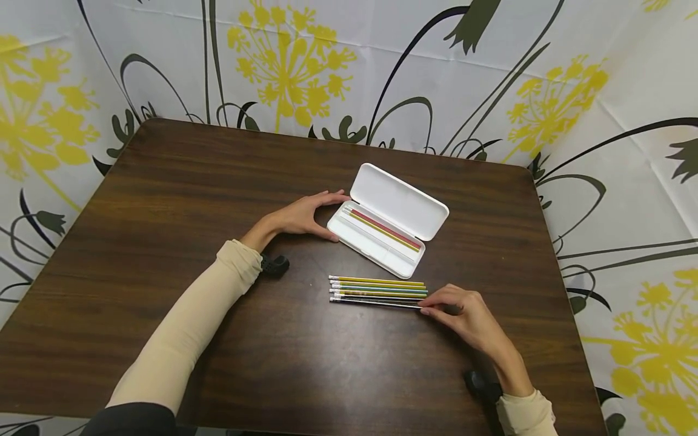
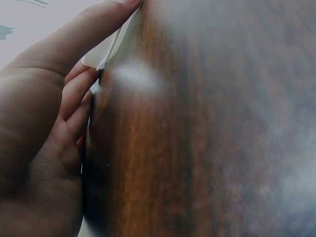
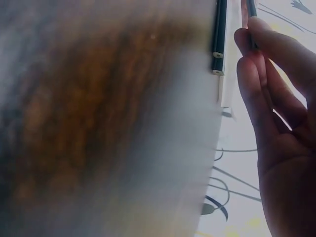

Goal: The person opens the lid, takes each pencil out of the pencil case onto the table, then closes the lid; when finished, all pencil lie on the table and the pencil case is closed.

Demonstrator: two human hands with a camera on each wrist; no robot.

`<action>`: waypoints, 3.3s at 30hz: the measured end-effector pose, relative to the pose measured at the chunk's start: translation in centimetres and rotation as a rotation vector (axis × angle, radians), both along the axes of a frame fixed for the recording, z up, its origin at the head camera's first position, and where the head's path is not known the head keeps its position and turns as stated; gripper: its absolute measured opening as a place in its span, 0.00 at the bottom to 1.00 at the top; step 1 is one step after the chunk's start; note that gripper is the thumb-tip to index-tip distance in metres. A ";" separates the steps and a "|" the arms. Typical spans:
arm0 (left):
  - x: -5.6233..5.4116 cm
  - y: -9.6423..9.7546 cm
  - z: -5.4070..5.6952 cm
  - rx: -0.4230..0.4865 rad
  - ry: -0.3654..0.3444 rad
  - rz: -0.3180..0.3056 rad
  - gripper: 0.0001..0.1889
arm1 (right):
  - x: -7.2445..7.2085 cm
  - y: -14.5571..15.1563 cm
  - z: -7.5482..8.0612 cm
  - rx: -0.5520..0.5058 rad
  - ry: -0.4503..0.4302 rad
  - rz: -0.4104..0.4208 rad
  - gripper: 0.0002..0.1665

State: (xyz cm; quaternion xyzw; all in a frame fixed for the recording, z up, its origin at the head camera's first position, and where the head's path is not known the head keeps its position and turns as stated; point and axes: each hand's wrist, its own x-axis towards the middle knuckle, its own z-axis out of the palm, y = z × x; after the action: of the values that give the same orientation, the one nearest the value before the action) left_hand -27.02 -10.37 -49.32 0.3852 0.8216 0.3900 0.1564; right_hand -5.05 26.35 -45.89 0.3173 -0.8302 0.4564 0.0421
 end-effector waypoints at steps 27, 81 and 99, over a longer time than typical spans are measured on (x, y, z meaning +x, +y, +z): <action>0.0 -0.2 -0.2 0.014 0.019 -0.010 0.49 | -4.5 -0.3 0.7 0.216 0.161 -0.340 0.13; 0.3 0.0 0.0 0.003 -0.006 0.000 0.48 | -7.8 -1.5 4.2 0.052 0.071 -0.242 0.15; 0.2 0.2 0.0 0.006 0.001 -0.004 0.49 | -6.2 0.8 4.5 0.077 0.088 -0.173 0.20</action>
State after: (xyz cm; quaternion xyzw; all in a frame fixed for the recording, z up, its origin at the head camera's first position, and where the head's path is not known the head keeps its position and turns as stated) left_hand -26.80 -10.19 -49.36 0.3874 0.8198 0.3921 0.1556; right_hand -11.26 27.16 -41.35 0.2658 -0.8687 0.4044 0.1056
